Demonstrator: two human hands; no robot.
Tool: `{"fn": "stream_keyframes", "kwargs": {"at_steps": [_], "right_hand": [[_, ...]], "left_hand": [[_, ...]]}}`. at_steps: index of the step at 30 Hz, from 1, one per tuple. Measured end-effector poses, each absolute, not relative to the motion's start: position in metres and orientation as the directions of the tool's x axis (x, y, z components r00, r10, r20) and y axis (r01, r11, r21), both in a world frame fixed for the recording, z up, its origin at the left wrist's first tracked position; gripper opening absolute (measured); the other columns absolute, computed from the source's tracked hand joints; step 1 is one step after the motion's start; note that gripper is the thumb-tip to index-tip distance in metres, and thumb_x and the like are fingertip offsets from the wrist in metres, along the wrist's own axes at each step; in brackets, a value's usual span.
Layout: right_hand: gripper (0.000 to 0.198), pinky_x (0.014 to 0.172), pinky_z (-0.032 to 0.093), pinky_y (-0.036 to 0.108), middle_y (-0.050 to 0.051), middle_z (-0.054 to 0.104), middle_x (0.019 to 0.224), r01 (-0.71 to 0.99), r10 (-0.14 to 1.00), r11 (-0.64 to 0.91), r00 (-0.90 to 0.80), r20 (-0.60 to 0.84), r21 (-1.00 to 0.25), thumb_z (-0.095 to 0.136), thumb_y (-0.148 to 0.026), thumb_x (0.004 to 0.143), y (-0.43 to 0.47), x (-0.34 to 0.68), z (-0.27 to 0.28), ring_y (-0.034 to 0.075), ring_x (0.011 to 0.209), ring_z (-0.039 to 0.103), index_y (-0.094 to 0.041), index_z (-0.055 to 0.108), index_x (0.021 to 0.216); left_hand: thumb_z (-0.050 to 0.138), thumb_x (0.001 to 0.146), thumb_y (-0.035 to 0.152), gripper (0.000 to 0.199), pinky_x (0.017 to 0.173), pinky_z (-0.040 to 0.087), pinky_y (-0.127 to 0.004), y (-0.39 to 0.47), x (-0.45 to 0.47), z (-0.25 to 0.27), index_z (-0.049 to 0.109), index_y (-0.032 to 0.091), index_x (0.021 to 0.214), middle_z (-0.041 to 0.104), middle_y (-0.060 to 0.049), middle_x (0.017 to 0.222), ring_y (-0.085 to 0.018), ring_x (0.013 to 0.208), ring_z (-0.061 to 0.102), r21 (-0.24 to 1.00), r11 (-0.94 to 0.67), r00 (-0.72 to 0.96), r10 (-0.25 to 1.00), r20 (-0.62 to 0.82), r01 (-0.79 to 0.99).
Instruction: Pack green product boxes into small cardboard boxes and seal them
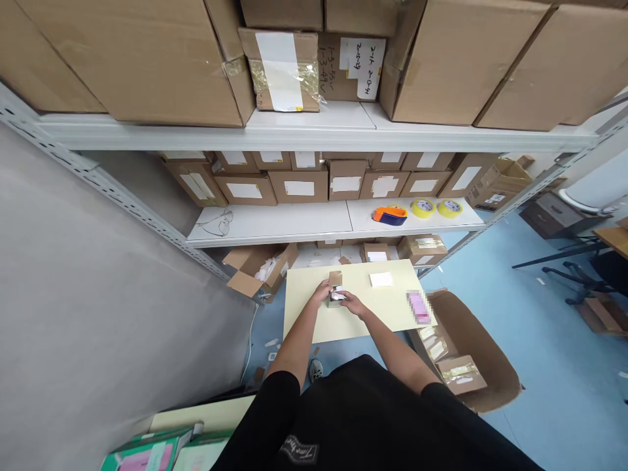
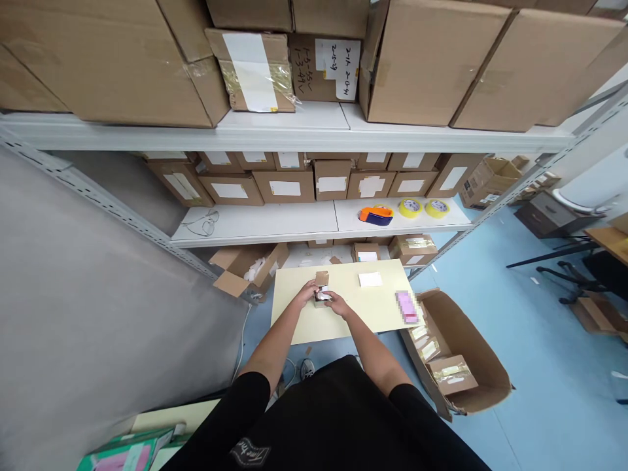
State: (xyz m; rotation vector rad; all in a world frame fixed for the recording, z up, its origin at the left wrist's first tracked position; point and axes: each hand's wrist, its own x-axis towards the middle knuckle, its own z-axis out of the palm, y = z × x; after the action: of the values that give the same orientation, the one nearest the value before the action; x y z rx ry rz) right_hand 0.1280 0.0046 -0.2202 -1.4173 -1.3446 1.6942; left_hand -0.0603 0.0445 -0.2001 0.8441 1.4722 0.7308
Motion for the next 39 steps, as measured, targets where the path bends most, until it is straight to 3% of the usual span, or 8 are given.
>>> {"fn": "stream_keyframes", "kwargs": {"at_steps": [3, 6, 10, 15, 21, 31, 36, 39], "right_hand": [[0.045, 0.095, 0.052, 0.041, 0.002, 0.077, 0.112, 0.156, 0.874, -0.403, -0.226, -0.429, -0.902, 0.077, -0.035, 0.069, 0.003, 0.131, -0.221, 0.026, 0.105, 0.068, -0.028, 0.076, 0.113], [0.04, 0.09, 0.053, 0.038, 0.004, 0.076, 0.116, 0.055, 0.908, -0.403, -0.103, -0.407, -0.913, 0.074, -0.047, 0.074, 0.002, 0.134, -0.221, 0.026, 0.11, 0.066, -0.028, 0.074, 0.109], [0.046, 0.083, 0.054, 0.035, 0.008, 0.073, 0.122, 0.017, 0.939, -0.343, 0.002, -0.343, -0.939, 0.078, -0.056, 0.07, 0.003, 0.134, -0.222, 0.026, 0.106, 0.068, -0.026, 0.069, 0.104], [0.048, 0.082, 0.056, 0.037, 0.007, 0.074, 0.111, 0.072, 0.953, -0.302, -0.005, -0.303, -0.951, 0.084, -0.047, 0.059, 0.006, 0.126, -0.23, 0.023, 0.089, 0.07, -0.024, 0.066, 0.096], [0.042, 0.085, 0.057, 0.038, 0.004, 0.074, 0.106, 0.142, 0.961, -0.259, -0.062, -0.27, -0.955, 0.08, -0.041, 0.061, 0.006, 0.124, -0.238, 0.022, 0.088, 0.07, -0.024, 0.066, 0.097], [0.022, 0.088, 0.057, 0.039, 0.002, 0.075, 0.093, 0.293, 0.977, -0.204, -0.007, -0.215, -0.934, 0.07, -0.042, 0.072, 0.006, 0.122, -0.242, 0.024, 0.088, 0.071, -0.027, 0.065, 0.086], [0.033, 0.091, 0.055, 0.04, 0.001, 0.075, 0.087, 0.304, 0.948, -0.317, 0.098, -0.302, -0.898, 0.068, -0.041, 0.075, 0.002, 0.12, -0.25, 0.024, 0.085, 0.07, -0.027, 0.067, 0.104], [0.035, 0.092, 0.055, 0.04, 0.002, 0.076, 0.09, 0.213, 0.91, -0.414, 0.084, -0.405, -0.885, 0.067, -0.043, 0.077, 0.001, 0.119, -0.254, 0.025, 0.092, 0.07, -0.026, 0.069, 0.108]], "left_hand": [[0.067, 0.063, 0.009, 0.066, 0.096, 0.053, -0.035, 0.042, -0.065, -0.198, 0.066, 0.016, 0.129, 0.072, -0.015, 0.131, -0.026, 0.117, 0.068, 0.89, 0.456, -0.017, 0.89, -0.455, 0.013], [0.067, 0.063, 0.01, 0.057, 0.103, 0.051, -0.038, 0.034, -0.074, -0.198, 0.071, 0.016, 0.12, 0.072, -0.015, 0.132, -0.028, 0.124, 0.065, 0.941, 0.337, 0.024, 0.942, -0.336, -0.037], [0.071, 0.06, 0.009, 0.048, 0.108, 0.048, -0.039, 0.019, -0.082, -0.204, 0.075, 0.018, 0.107, 0.068, -0.012, 0.137, -0.028, 0.128, 0.063, 0.956, 0.283, 0.086, 0.953, -0.289, 0.077], [0.074, 0.057, 0.004, 0.057, 0.111, 0.047, -0.041, 0.006, -0.079, -0.213, 0.072, 0.019, 0.112, 0.051, -0.013, 0.156, -0.028, 0.133, 0.058, 0.942, 0.26, 0.027, 0.962, -0.272, 0.212], [0.072, 0.064, 0.004, 0.044, 0.113, 0.046, -0.042, 0.001, -0.075, -0.214, 0.072, 0.02, 0.105, 0.063, -0.01, 0.14, -0.025, 0.132, 0.058, 0.938, 0.131, 0.065, 0.985, -0.159, 0.32], [0.071, 0.072, 0.009, 0.036, 0.11, 0.049, -0.041, -0.001, -0.073, -0.213, 0.075, 0.02, 0.106, 0.069, -0.009, 0.129, -0.025, 0.122, 0.064, 0.908, 0.124, 0.03, 0.989, -0.148, 0.401], [0.074, 0.08, 0.018, 0.027, 0.109, 0.051, -0.04, -0.009, -0.062, -0.221, 0.075, 0.021, 0.107, 0.07, -0.009, 0.127, -0.024, 0.118, 0.067, 0.911, 0.178, -0.019, 0.983, -0.184, 0.372], [0.075, 0.083, 0.021, 0.045, 0.109, 0.052, -0.043, -0.011, -0.055, -0.228, 0.068, 0.022, 0.127, 0.072, -0.011, 0.129, -0.023, 0.117, 0.07, 0.921, 0.303, -0.145, 0.951, -0.274, 0.245]]}}
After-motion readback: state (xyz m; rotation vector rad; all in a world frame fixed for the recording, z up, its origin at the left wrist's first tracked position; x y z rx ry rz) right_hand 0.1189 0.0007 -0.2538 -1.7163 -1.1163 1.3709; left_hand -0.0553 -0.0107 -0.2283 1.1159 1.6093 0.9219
